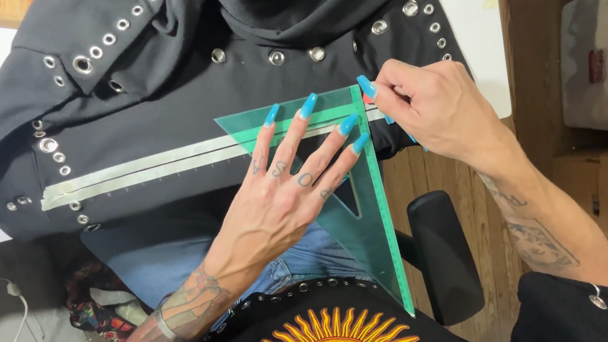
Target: Marking lines on a black leather garment using a triangle ruler and a marking tool
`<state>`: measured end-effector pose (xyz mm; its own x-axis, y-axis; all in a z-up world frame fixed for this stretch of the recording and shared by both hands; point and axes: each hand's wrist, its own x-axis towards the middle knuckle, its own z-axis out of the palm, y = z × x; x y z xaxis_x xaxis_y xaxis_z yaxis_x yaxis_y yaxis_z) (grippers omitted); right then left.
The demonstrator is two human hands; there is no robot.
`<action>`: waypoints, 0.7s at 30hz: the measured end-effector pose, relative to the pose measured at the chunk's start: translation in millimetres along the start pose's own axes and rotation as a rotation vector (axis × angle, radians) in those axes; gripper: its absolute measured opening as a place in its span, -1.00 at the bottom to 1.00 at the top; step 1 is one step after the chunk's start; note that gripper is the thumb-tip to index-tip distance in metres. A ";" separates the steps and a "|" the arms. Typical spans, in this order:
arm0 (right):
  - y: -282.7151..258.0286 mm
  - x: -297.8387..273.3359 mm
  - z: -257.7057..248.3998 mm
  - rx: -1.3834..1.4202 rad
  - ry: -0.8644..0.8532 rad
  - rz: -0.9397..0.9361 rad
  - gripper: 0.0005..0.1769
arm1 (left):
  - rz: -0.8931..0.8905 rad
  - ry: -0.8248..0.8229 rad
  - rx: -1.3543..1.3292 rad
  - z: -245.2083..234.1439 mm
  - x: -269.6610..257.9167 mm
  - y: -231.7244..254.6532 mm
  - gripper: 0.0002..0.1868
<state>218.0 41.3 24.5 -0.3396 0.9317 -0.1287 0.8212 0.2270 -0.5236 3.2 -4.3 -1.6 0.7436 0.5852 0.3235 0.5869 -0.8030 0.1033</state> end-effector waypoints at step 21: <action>-1.6 -6.4 2.7 0.277 0.193 0.144 -0.72 | 0.022 0.063 0.045 -7.0 -6.3 -2.4 -0.62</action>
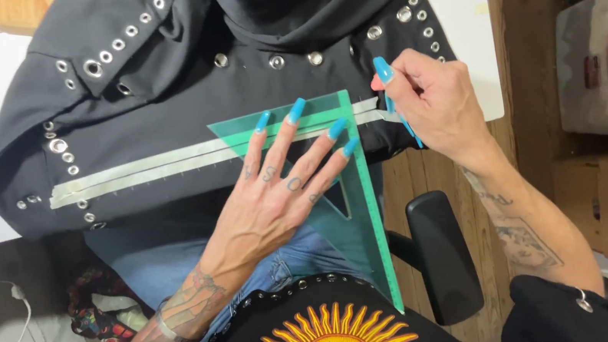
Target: Marking lines on a black leather garment using a triangle ruler and a marking tool
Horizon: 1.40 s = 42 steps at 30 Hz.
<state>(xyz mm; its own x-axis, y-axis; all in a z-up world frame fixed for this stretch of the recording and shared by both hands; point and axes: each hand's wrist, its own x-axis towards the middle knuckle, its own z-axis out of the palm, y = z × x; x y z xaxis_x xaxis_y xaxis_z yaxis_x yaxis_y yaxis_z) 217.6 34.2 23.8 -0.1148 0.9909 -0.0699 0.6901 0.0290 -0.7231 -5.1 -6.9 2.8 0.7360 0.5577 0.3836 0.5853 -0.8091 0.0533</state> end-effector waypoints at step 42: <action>2.8 2.1 -4.6 0.085 -0.040 0.073 -0.71 | -0.018 -0.031 -0.032 -0.3 1.4 5.2 -0.63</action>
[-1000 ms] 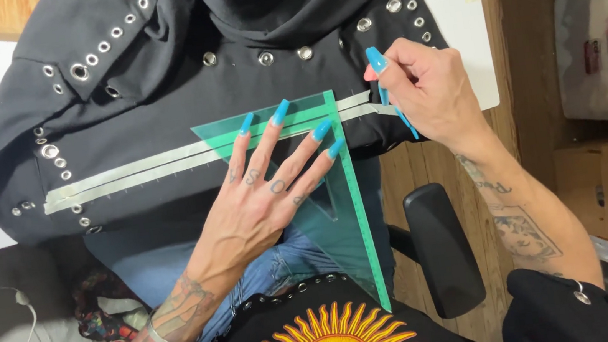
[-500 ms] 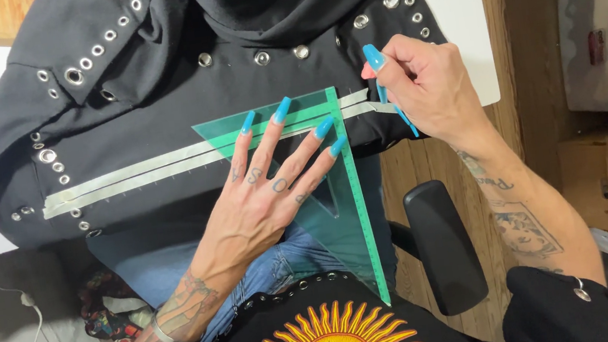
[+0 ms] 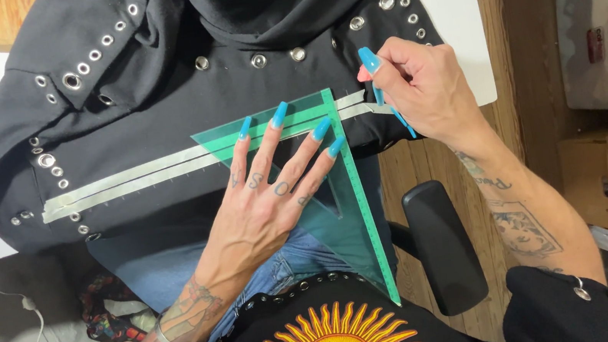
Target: Marking lines on a black leather garment using a triangle ruler and a marking tool
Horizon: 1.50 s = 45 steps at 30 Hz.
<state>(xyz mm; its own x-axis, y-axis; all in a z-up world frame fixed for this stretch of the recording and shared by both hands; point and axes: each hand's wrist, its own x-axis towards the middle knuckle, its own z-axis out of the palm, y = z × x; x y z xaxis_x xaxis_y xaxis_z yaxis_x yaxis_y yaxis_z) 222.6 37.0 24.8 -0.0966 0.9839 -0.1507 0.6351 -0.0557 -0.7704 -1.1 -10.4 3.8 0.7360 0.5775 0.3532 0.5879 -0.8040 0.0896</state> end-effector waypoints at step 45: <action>-6.3 -3.1 8.4 -0.011 0.022 -0.088 -0.72 | 0.005 -0.098 0.029 -7.4 -17.5 -5.4 -0.45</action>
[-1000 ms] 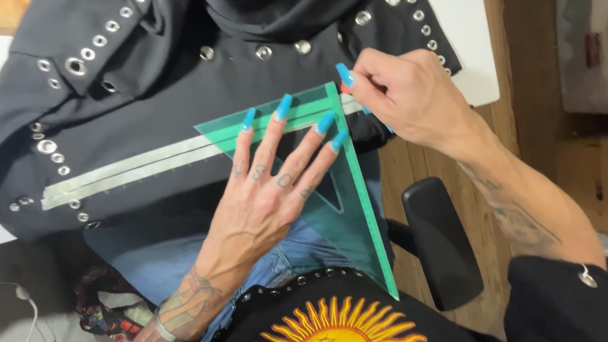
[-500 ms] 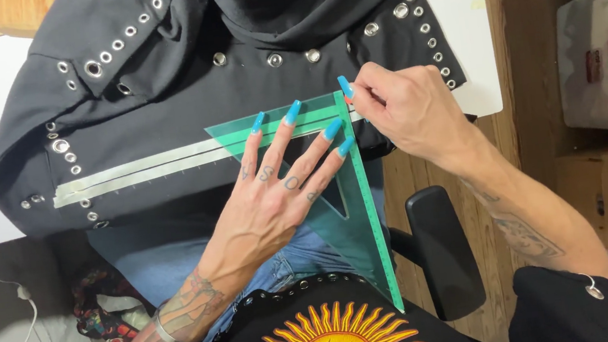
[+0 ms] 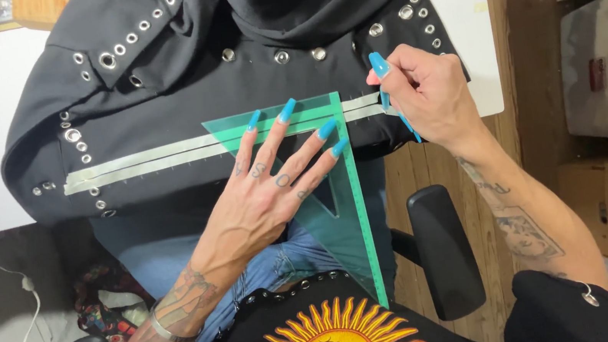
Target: Marking lines on a black leather garment using a triangle ruler and a marking tool
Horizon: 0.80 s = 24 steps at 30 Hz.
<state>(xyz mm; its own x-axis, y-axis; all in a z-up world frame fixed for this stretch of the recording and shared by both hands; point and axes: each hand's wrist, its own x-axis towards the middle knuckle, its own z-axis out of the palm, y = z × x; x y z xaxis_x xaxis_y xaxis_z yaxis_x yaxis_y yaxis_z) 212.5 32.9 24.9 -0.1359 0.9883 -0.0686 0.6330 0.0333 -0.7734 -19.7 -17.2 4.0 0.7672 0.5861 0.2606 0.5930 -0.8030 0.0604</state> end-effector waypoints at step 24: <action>1.2 0.8 -1.5 0.045 -0.015 0.040 -0.72 | 0.000 0.031 -0.030 -0.7 -3.1 -4.2 -0.56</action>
<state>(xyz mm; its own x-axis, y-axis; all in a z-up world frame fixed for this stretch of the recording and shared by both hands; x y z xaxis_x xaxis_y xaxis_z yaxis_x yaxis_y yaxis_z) 214.3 34.0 24.8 -0.1223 0.9864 -0.1093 0.6037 -0.0135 -0.7971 -24.7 -15.7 3.7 0.7585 0.5832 0.2907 0.5854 -0.8058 0.0892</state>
